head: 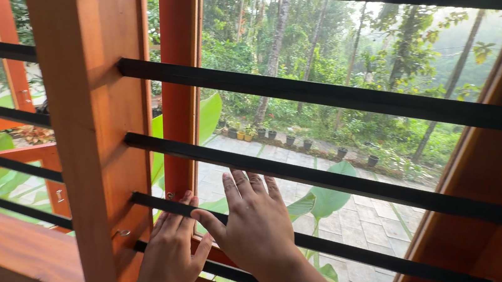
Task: The person opens and closes a cabinet under a sink, then opens and closes multiple wooden louvered windows in a dining area. The person uses both hands to manipulate the window latches and slats.
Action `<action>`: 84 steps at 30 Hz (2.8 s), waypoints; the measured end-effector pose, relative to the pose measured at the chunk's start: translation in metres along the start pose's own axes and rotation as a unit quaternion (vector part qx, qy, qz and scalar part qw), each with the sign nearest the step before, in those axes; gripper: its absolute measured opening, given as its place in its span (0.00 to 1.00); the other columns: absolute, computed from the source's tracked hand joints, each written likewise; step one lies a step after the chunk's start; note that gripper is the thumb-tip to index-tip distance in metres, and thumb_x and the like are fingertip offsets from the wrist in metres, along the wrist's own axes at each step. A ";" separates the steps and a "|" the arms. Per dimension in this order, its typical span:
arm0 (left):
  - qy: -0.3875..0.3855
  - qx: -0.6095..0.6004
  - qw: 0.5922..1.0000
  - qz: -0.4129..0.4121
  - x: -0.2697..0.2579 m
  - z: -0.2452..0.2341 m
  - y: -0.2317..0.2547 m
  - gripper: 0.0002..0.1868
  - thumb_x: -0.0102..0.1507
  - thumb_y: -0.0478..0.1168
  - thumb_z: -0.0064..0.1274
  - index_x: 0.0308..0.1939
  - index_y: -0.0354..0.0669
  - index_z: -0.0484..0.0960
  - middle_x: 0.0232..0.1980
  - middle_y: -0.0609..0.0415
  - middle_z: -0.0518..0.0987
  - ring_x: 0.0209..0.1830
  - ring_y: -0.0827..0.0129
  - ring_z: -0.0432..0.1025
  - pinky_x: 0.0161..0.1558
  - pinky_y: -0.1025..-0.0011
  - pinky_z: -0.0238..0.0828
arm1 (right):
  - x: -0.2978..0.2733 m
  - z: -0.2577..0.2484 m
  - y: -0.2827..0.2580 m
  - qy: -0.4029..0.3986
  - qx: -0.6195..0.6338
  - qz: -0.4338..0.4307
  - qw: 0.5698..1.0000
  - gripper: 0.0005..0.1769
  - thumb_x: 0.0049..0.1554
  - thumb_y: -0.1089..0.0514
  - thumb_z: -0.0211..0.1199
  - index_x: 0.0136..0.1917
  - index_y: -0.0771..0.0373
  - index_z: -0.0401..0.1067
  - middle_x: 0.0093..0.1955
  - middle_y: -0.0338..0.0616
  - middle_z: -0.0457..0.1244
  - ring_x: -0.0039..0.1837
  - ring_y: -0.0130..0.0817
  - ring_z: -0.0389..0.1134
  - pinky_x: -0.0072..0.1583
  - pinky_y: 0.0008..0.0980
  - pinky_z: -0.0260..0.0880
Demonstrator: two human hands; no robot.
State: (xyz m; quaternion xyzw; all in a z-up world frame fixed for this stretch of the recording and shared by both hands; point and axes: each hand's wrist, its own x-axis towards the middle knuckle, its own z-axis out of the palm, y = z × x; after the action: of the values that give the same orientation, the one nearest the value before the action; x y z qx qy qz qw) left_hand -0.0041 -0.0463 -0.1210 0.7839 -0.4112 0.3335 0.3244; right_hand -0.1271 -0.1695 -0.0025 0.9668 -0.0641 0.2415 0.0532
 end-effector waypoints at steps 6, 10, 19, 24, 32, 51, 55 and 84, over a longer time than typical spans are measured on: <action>-0.135 0.042 0.989 -0.047 0.044 0.030 -0.009 0.48 0.60 0.58 0.52 0.78 0.42 0.54 0.82 0.43 0.52 0.80 0.55 0.45 0.74 0.53 0.38 | 0.030 -0.012 0.030 -0.113 0.012 0.031 0.993 0.51 0.61 0.22 0.34 0.80 0.62 0.51 0.83 0.52 0.46 0.85 0.45 0.39 0.78 0.49 0.39; -0.140 0.050 0.989 -0.021 0.074 0.055 -0.011 0.51 0.61 0.64 0.47 0.81 0.49 0.47 0.84 0.44 0.48 0.82 0.54 0.41 0.73 0.51 0.32 | 0.048 0.003 0.055 -0.136 -0.028 0.028 0.990 0.48 0.60 0.24 0.35 0.79 0.59 0.51 0.85 0.43 0.39 0.85 0.39 0.29 0.79 0.52 0.28; -0.237 0.119 0.964 0.011 0.116 0.083 0.029 0.48 0.63 0.70 0.42 0.80 0.62 0.43 0.82 0.46 0.47 0.83 0.52 0.37 0.78 0.50 0.25 | 0.047 0.021 0.113 -0.206 -0.180 0.089 0.958 0.47 0.57 0.21 0.42 0.81 0.47 0.51 0.85 0.35 0.38 0.85 0.31 0.28 0.81 0.43 0.25; -0.290 0.131 0.947 0.046 0.124 0.097 0.056 0.47 0.63 0.73 0.38 0.80 0.66 0.41 0.82 0.46 0.45 0.83 0.51 0.34 0.76 0.46 0.21 | 0.035 0.018 0.141 -0.271 -0.248 0.099 0.925 0.45 0.60 0.21 0.42 0.79 0.48 0.56 0.87 0.30 0.36 0.87 0.30 0.27 0.82 0.43 0.26; -0.320 0.119 0.935 0.094 0.127 0.112 0.090 0.48 0.62 0.76 0.34 0.81 0.71 0.36 0.83 0.48 0.43 0.83 0.52 0.32 0.76 0.45 0.19 | 0.013 0.017 0.174 -0.304 -0.239 0.144 0.911 0.48 0.59 0.24 0.48 0.82 0.49 0.49 0.86 0.36 0.36 0.86 0.32 0.25 0.81 0.46 0.23; -0.360 0.106 0.913 0.159 0.108 0.121 0.117 0.49 0.62 0.79 0.30 0.80 0.77 0.28 0.83 0.53 0.38 0.83 0.58 0.30 0.76 0.42 0.22 | -0.020 0.005 0.208 -0.349 -0.179 0.307 0.867 0.42 0.59 0.29 0.60 0.81 0.43 0.56 0.83 0.39 0.47 0.85 0.47 0.40 0.78 0.60 0.44; -0.384 0.099 0.909 0.127 0.102 0.106 0.101 0.49 0.61 0.79 0.33 0.79 0.80 0.29 0.84 0.57 0.36 0.84 0.59 0.30 0.77 0.45 0.25 | -0.025 0.001 0.213 -0.351 -0.151 0.335 0.861 0.44 0.58 0.30 0.60 0.82 0.42 0.55 0.81 0.37 0.55 0.80 0.44 0.56 0.75 0.58 0.56; 0.044 -0.195 0.980 -0.019 -0.094 -0.054 0.012 0.10 0.66 0.40 0.54 0.50 0.43 0.82 0.54 0.49 0.83 0.62 0.56 0.75 0.68 0.55 0.61 | -0.156 0.038 -0.070 0.121 0.376 0.050 0.917 0.13 0.60 0.55 0.66 0.57 0.62 0.77 0.62 0.47 0.71 0.68 0.40 0.72 0.64 0.38 0.72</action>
State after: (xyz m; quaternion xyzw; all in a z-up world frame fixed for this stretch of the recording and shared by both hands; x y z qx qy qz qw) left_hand -0.0695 0.0313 -0.1618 0.6979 -0.4384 0.2746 0.4953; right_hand -0.2353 -0.0906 -0.1146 0.8744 -0.0099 0.3651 -0.3195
